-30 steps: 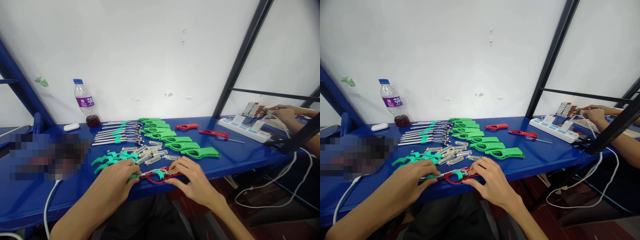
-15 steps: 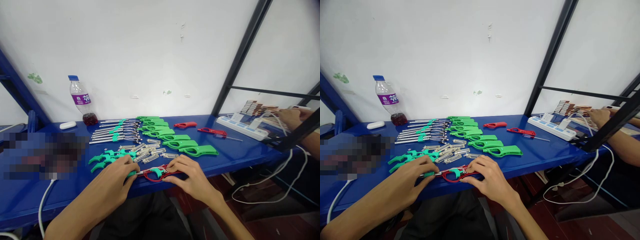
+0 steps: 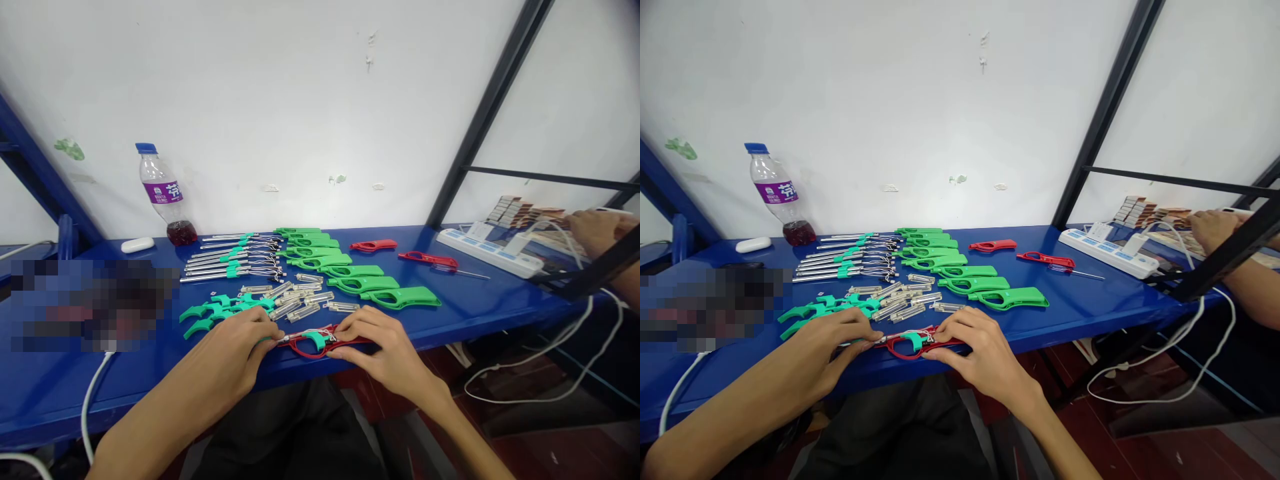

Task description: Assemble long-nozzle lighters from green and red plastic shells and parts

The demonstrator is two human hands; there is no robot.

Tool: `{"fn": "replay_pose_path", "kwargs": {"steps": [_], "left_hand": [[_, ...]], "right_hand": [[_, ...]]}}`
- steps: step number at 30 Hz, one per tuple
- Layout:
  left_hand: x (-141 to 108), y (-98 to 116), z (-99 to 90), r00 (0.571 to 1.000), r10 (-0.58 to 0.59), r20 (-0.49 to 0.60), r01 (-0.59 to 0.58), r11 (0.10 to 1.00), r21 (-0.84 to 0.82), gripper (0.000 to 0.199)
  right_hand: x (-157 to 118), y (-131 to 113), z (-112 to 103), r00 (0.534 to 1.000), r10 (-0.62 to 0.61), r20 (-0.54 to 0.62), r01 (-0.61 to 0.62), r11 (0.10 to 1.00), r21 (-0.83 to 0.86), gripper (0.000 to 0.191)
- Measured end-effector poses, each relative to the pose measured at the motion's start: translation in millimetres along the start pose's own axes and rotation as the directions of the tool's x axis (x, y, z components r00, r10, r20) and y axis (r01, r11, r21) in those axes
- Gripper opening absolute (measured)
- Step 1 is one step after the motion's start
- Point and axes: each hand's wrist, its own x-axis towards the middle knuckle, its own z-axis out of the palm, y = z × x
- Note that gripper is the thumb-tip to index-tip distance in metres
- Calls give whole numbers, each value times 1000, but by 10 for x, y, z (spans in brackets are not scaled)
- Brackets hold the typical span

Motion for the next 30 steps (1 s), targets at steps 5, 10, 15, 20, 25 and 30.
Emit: {"fn": "replay_pose_path", "kwargs": {"steps": [5, 10, 15, 20, 25, 30], "left_hand": [[10, 53, -25, 999, 14, -31, -14, 1000, -13, 38], [7, 67, -61, 1000, -5, 2, 5, 999, -38, 37], [11, 22, -30, 999, -30, 31, 31, 999, -15, 36], [16, 61, -32, 998, -51, 48, 51, 999, -2, 39], [9, 84, -37, 996, -62, 59, 63, 998, -4, 40], [7, 9, 22, 997, -69, 36, 70, 998, -12, 39]], "right_hand": [[5, -11, -8, 1000, -1, 4, 1, 1000, -20, 21], [3, -8, -6, 1000, -5, 1, 5, 1000, -12, 21], [-1, -13, -1, 1000, -5, -2, 5, 1000, -10, 19], [-5, -10, 4, 1000, -1, -1, 1, 1000, 1, 16], [-4, -8, 2, 1000, -4, -2, 4, 1000, 3, 15], [-4, -9, 0, 1000, -3, 0, 3, 1000, 14, 14]]}}
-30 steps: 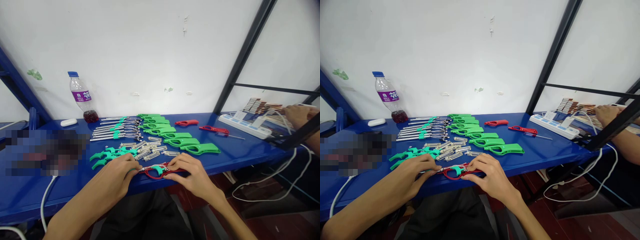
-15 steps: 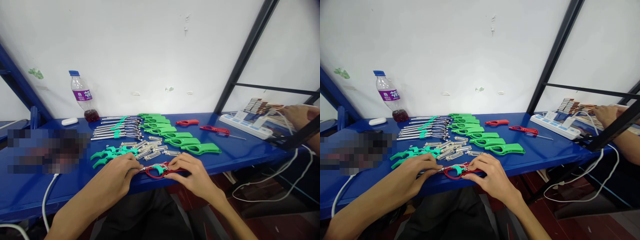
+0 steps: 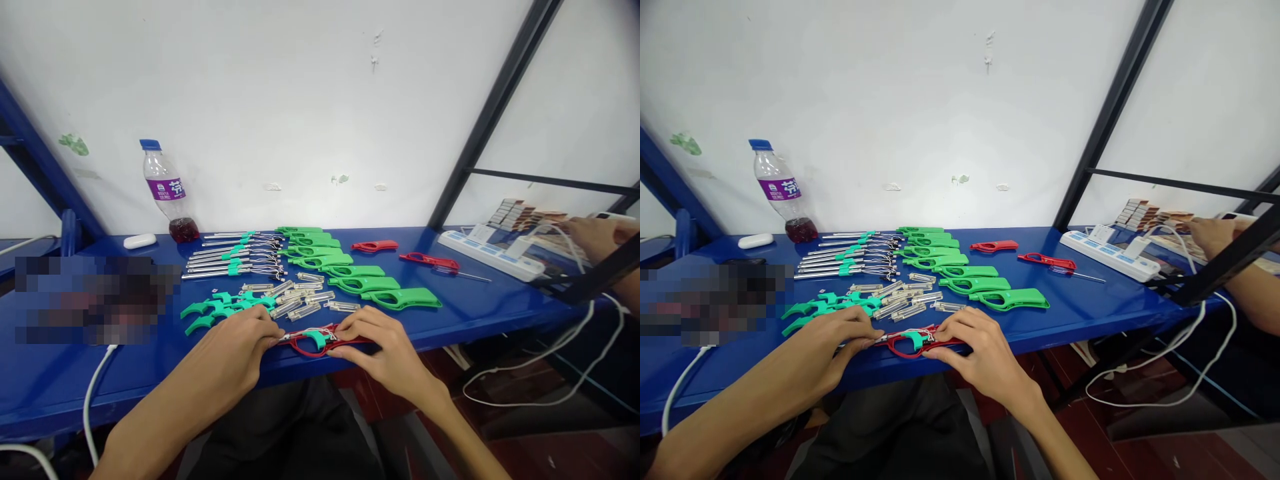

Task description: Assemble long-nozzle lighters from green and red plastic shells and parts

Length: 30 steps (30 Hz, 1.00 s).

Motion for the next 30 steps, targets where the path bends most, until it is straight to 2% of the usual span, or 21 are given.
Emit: {"fn": "replay_pose_path", "kwargs": {"steps": [5, 8, 13, 18, 22, 26, 30], "left_hand": [[52, -83, -28, 1000, -4, 12, 5, 994, -112, 26], [74, -70, -98, 997, -53, 52, 61, 983, -171, 20], [66, -13, -146, 987, -142, 72, 152, 974, -167, 21], [32, -58, -120, 995, -71, 64, 81, 982, -171, 17], [2, -160, -89, 998, 20, 52, -13, 991, -134, 23], [-9, -221, -83, 999, 54, 5, -53, 995, -79, 30], [15, -210, -130, 996, 53, 68, -48, 996, -72, 22]], "right_hand": [[-6, 5, 7, 1000, 9, 6, -9, 1000, 11, 13], [-5, 2, 11, 1000, 12, 8, -12, 1000, 18, 13], [-2, -7, 10, 1000, 19, 18, -19, 1000, 18, 13], [-7, -2, 12, 1000, 24, 16, -24, 1000, 20, 13], [-14, 6, 12, 1000, 20, 21, -20, 1000, 20, 14], [-16, 5, 9, 1000, 20, 18, -20, 1000, 11, 13], [-18, 1, 6, 1000, 14, 17, -14, 1000, 7, 12]]}}
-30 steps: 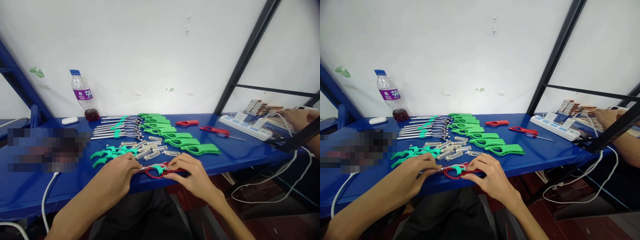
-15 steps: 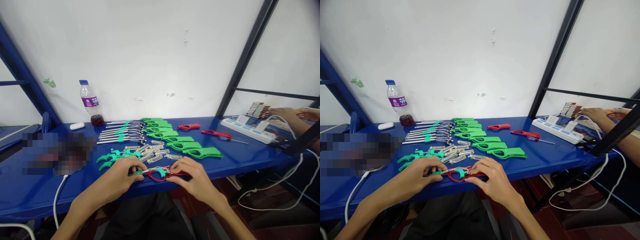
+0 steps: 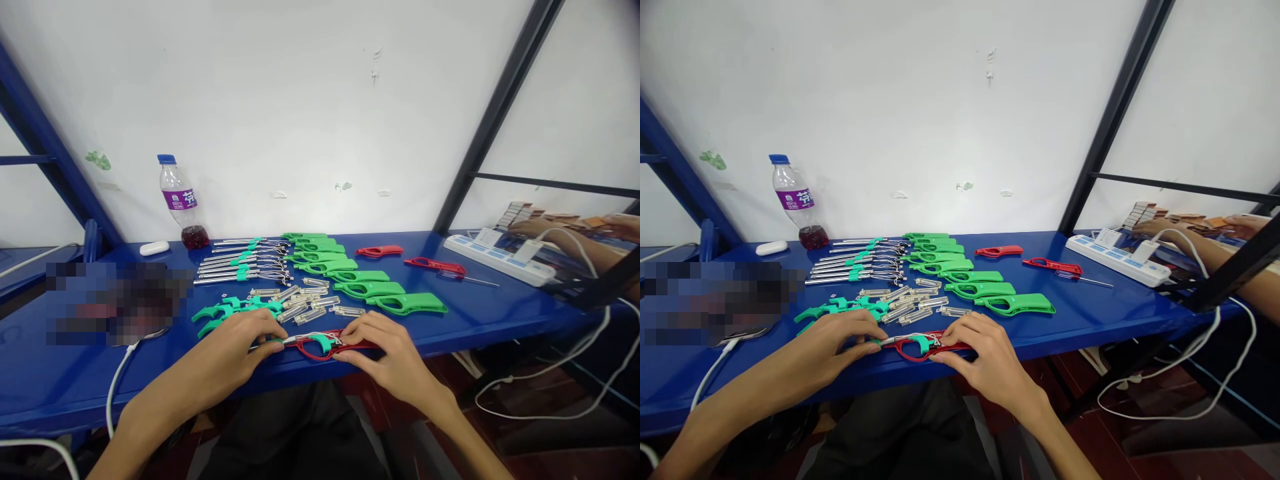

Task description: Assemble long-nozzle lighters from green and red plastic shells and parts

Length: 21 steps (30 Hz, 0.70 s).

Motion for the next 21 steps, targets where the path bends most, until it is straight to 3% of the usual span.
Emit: {"fn": "replay_pose_path", "kwargs": {"steps": [5, 12, 17, 21], "left_hand": [[59, 9, -19, 1000, -11, 9, 11, 999, -36, 11], [87, 37, -32, 1000, -18, 3, 18, 995, -101, 10], [36, 87, -20, 996, 89, -18, -89, 996, -7, 23], [-5, 126, 0, 993, 111, -45, -109, 993, 55, 32]], "right_hand": [[-4, 7, -2, 1000, 0, 3, 0, 1000, -3, 12], [4, 0, 5, 1000, -1, 0, 1, 1000, -6, 12], [-1, -5, 1, 1000, 1, -2, -1, 1000, -11, 12], [1, -5, -2, 1000, 7, 2, -7, 1000, -17, 13]]}}
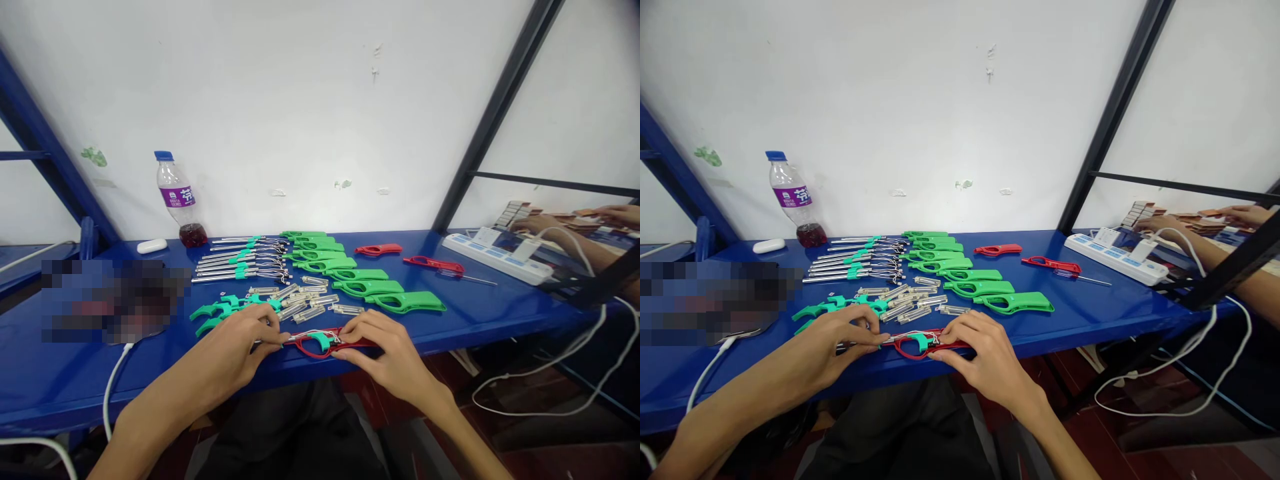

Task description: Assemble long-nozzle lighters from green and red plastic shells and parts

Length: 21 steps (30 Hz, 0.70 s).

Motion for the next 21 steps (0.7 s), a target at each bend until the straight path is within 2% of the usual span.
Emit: {"fn": "replay_pose_path", "kwargs": {"steps": [6, 12, 15, 21], "left_hand": [[26, 1, -3, 999, -40, 9, 40, 999, -23, 31], [27, 30, -23, 992, -105, 65, 103, 994, 37, 36], [-2, 30, -8, 992, -119, 38, 118, 993, 31, 33], [-76, 69, 53, 996, -66, -64, 72, 993, 98, 30]], "right_hand": [[8, 0, 0, 1000, -8, 0, 8, 1000, -7, 17], [4, -2, -5, 1000, -14, -4, 14, 1000, -4, 14], [6, 0, -5, 1000, -11, 2, 11, 1000, -7, 15], [7, -1, -1, 1000, -11, 4, 11, 1000, -18, 16]]}}
